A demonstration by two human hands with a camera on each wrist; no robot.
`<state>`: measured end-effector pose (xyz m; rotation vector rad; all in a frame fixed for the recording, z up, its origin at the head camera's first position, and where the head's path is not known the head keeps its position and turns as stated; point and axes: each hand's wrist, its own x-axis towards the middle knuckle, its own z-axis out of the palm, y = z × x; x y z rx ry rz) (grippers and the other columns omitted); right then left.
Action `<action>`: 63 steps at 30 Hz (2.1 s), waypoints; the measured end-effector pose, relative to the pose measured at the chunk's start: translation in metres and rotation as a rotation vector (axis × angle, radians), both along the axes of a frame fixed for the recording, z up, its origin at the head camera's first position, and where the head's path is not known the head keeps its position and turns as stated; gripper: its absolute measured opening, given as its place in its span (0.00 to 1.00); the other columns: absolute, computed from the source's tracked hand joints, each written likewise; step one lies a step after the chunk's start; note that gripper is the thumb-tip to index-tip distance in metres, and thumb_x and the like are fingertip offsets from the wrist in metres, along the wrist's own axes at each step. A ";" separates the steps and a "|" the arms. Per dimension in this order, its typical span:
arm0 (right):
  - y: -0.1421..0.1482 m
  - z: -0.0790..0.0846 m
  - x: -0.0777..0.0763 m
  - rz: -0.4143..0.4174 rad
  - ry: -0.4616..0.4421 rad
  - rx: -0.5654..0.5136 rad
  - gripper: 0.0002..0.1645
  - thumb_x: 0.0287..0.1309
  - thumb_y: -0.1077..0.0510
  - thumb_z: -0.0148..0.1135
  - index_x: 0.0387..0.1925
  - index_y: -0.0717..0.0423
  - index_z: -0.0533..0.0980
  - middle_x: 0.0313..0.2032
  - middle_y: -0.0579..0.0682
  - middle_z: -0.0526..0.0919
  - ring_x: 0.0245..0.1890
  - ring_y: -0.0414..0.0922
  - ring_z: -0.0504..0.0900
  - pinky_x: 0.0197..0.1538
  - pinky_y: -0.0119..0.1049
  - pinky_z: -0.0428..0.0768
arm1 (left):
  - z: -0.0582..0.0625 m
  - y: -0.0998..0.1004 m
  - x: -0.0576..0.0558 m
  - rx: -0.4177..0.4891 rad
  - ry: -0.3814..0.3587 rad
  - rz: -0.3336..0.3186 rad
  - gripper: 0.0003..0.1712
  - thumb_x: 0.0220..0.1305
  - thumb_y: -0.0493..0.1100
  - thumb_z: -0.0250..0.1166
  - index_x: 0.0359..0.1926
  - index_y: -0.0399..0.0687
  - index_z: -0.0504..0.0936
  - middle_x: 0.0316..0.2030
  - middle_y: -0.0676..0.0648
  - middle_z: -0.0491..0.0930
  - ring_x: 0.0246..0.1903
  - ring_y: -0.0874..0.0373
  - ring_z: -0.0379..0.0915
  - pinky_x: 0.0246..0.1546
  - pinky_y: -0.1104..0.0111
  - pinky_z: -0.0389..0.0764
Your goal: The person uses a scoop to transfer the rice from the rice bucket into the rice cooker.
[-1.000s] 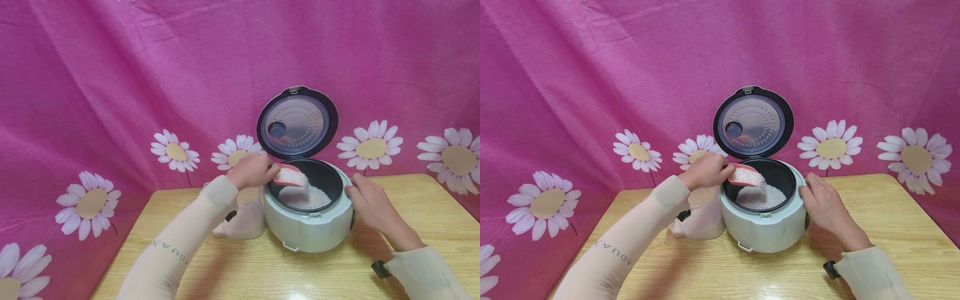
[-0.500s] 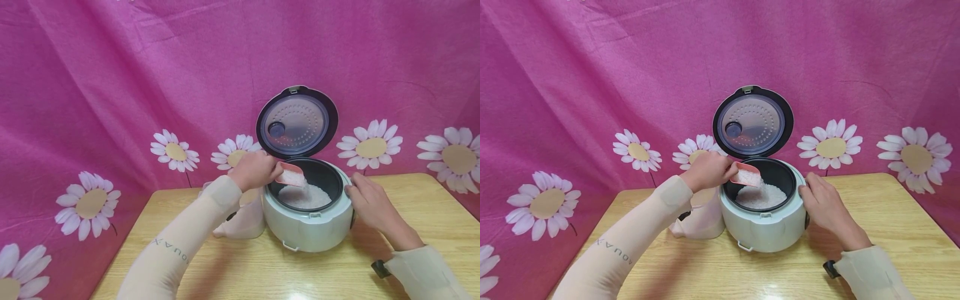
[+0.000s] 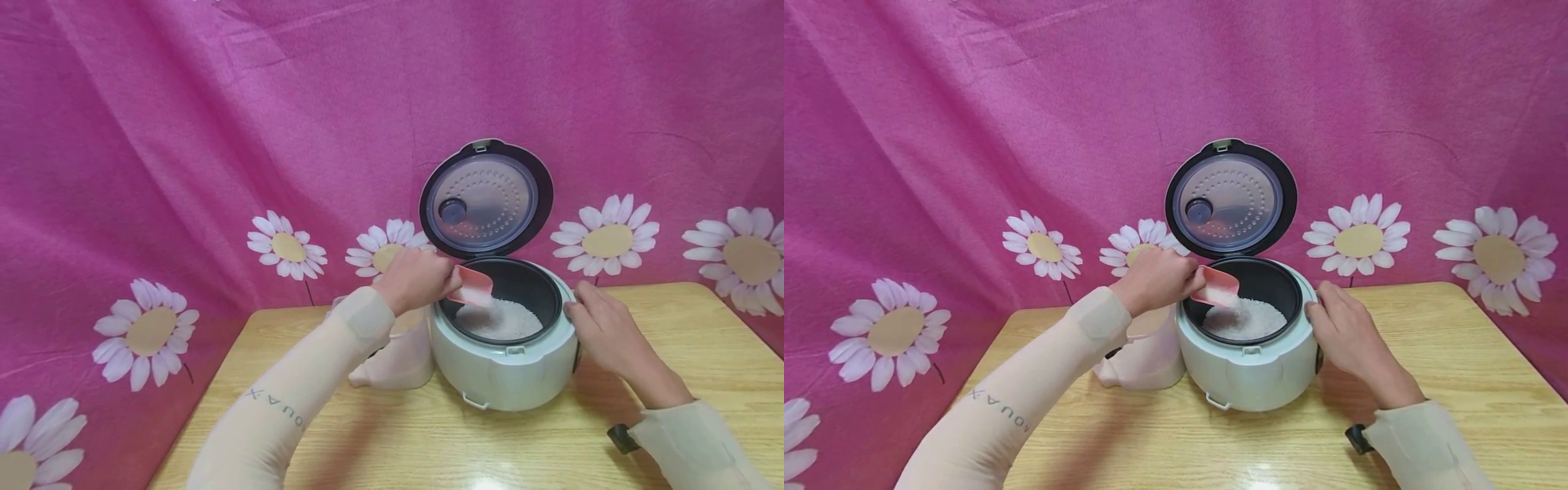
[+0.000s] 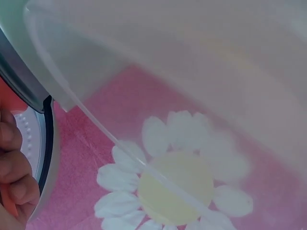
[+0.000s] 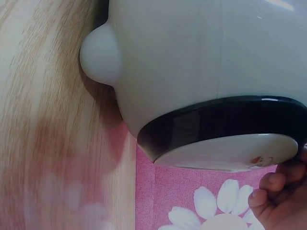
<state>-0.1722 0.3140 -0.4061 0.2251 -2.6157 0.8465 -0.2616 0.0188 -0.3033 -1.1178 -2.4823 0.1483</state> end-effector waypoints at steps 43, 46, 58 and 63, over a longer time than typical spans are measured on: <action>0.000 0.000 -0.002 -0.001 0.009 0.009 0.08 0.74 0.56 0.47 0.39 0.56 0.69 0.29 0.51 0.69 0.32 0.46 0.68 0.30 0.33 0.66 | 0.019 -0.035 0.006 0.010 0.034 -0.010 0.20 0.70 0.47 0.59 0.20 0.49 0.78 0.13 0.54 0.66 0.13 0.62 0.62 0.17 0.75 0.60; 0.000 0.000 -0.002 -0.008 -0.001 0.009 0.08 0.74 0.56 0.47 0.39 0.56 0.69 0.30 0.51 0.70 0.32 0.46 0.68 0.30 0.33 0.67 | 0.020 -0.040 0.007 0.007 0.033 -0.006 0.19 0.70 0.48 0.60 0.21 0.49 0.79 0.13 0.54 0.66 0.13 0.62 0.62 0.17 0.75 0.60; 0.000 0.000 -0.001 -0.001 0.010 0.004 0.08 0.74 0.55 0.47 0.40 0.56 0.69 0.30 0.52 0.70 0.32 0.47 0.68 0.29 0.32 0.67 | 0.025 -0.068 0.008 0.039 0.090 0.017 0.18 0.68 0.47 0.60 0.20 0.49 0.76 0.14 0.53 0.67 0.14 0.61 0.62 0.19 0.71 0.71; 0.000 -0.001 -0.001 0.000 0.004 0.001 0.09 0.74 0.55 0.47 0.40 0.56 0.68 0.30 0.52 0.70 0.32 0.46 0.68 0.29 0.32 0.67 | 0.025 -0.081 0.008 0.062 0.092 0.036 0.21 0.68 0.46 0.59 0.17 0.50 0.72 0.13 0.55 0.58 0.13 0.62 0.56 0.16 0.71 0.62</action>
